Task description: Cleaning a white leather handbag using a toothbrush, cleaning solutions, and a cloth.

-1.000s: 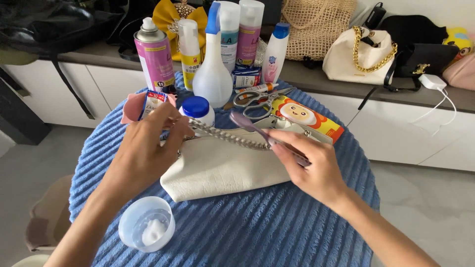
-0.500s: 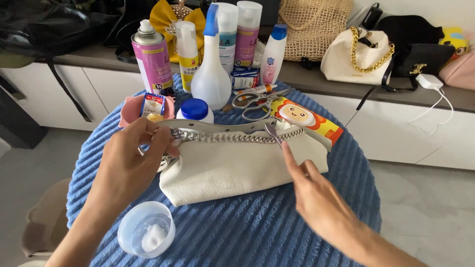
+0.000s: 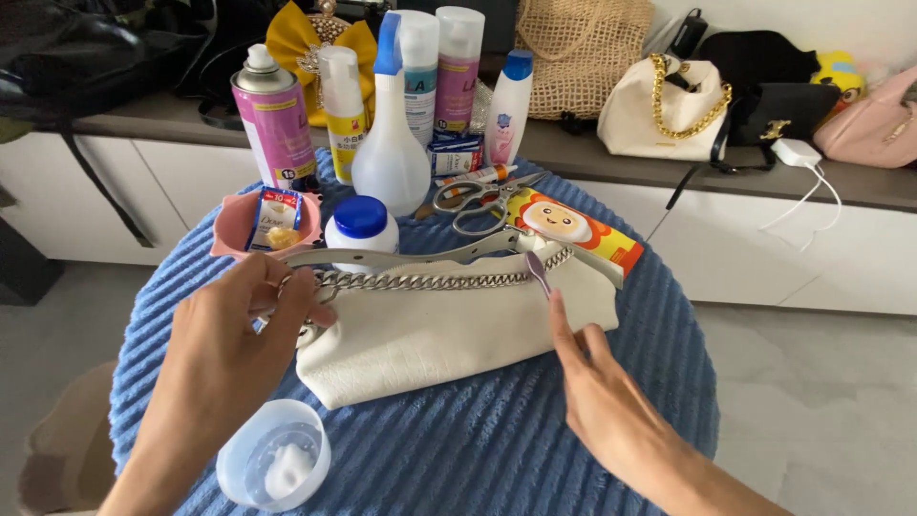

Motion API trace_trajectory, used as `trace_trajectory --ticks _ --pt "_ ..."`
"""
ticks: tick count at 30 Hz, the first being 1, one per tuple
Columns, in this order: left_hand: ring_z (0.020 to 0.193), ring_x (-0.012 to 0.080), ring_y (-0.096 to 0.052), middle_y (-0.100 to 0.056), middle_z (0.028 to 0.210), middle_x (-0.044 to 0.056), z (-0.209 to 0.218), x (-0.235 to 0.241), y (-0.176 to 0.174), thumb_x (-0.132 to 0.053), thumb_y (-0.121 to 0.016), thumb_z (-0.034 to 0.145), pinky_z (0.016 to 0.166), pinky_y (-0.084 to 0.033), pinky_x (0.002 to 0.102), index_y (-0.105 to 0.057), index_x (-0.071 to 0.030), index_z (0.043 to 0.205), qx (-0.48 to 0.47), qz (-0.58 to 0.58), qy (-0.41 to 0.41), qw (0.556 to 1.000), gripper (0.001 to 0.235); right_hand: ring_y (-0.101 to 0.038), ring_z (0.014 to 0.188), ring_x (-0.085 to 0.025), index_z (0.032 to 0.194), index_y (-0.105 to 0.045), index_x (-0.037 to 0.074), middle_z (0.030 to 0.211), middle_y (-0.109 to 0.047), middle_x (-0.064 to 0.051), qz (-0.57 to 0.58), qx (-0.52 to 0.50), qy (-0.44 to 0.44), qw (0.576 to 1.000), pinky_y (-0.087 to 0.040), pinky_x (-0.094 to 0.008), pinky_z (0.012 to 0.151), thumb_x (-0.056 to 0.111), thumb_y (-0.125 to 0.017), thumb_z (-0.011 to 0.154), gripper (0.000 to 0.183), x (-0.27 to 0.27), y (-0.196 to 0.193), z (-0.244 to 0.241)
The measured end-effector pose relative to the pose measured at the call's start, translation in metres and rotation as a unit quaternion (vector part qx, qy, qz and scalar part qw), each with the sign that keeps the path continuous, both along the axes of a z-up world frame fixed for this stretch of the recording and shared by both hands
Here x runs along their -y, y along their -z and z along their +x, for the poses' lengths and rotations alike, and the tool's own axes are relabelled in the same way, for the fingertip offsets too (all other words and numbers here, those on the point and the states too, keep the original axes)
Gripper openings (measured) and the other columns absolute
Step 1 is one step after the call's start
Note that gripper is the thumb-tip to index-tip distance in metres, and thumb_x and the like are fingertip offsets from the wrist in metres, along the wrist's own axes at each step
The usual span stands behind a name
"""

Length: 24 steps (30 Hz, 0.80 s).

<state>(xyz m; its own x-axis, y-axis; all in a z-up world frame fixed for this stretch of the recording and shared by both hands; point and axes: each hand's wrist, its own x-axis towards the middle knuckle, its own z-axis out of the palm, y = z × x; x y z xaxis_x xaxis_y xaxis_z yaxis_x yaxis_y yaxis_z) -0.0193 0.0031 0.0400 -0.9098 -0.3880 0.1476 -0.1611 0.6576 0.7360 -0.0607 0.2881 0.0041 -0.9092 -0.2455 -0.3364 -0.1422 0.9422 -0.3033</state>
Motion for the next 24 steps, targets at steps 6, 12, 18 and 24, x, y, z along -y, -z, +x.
trace_trajectory --ticks 6,12,18,24 --pt "0.071 0.0166 -0.074 -0.088 0.083 -0.004 0.001 -0.006 -0.004 -0.029 -0.055 0.103 0.070 -0.049 0.037 -0.058 -0.008 0.081 0.017 -0.032 -0.012 0.999 0.030 -0.066 0.076 -0.027 0.162 0.019 0.062 0.136 -0.044 0.000 -0.163 0.195 0.037 0.966 -0.051 -0.032 0.093 0.048 -0.021 0.099 0.076 0.053 -0.043 0.039" --pt "0.093 0.0101 -0.080 -0.090 0.085 -0.006 0.002 -0.004 -0.001 -0.031 -0.057 0.098 0.079 -0.050 0.033 -0.066 -0.011 0.085 0.035 -0.032 0.000 0.999 0.026 -0.062 0.084 -0.019 0.158 0.019 0.059 0.174 0.028 0.013 -0.162 0.163 0.147 0.962 -0.064 -0.044 0.099 0.008 -0.050 0.101 0.103 0.025 -0.035 0.022" --pt "0.079 0.0144 -0.073 -0.089 0.081 -0.010 0.005 -0.002 0.004 -0.033 -0.059 0.098 0.079 -0.047 0.034 -0.067 -0.011 0.080 0.028 -0.054 -0.004 0.998 0.030 -0.057 0.066 -0.010 0.166 0.017 0.038 0.132 -0.037 -0.009 -0.072 0.030 -0.027 0.997 -0.063 -0.028 0.065 -0.011 -0.066 0.086 0.125 0.024 0.003 0.030" --pt "0.083 0.0093 -0.077 -0.090 0.087 -0.012 0.009 -0.001 0.008 -0.037 -0.061 0.098 0.079 -0.050 0.033 -0.071 -0.013 0.084 0.044 -0.049 -0.004 0.998 0.029 -0.061 0.077 -0.020 0.166 0.018 0.037 0.126 -0.046 -0.008 -0.058 0.011 0.035 0.998 -0.058 -0.035 0.075 -0.004 -0.050 0.091 0.109 0.002 0.002 0.005"
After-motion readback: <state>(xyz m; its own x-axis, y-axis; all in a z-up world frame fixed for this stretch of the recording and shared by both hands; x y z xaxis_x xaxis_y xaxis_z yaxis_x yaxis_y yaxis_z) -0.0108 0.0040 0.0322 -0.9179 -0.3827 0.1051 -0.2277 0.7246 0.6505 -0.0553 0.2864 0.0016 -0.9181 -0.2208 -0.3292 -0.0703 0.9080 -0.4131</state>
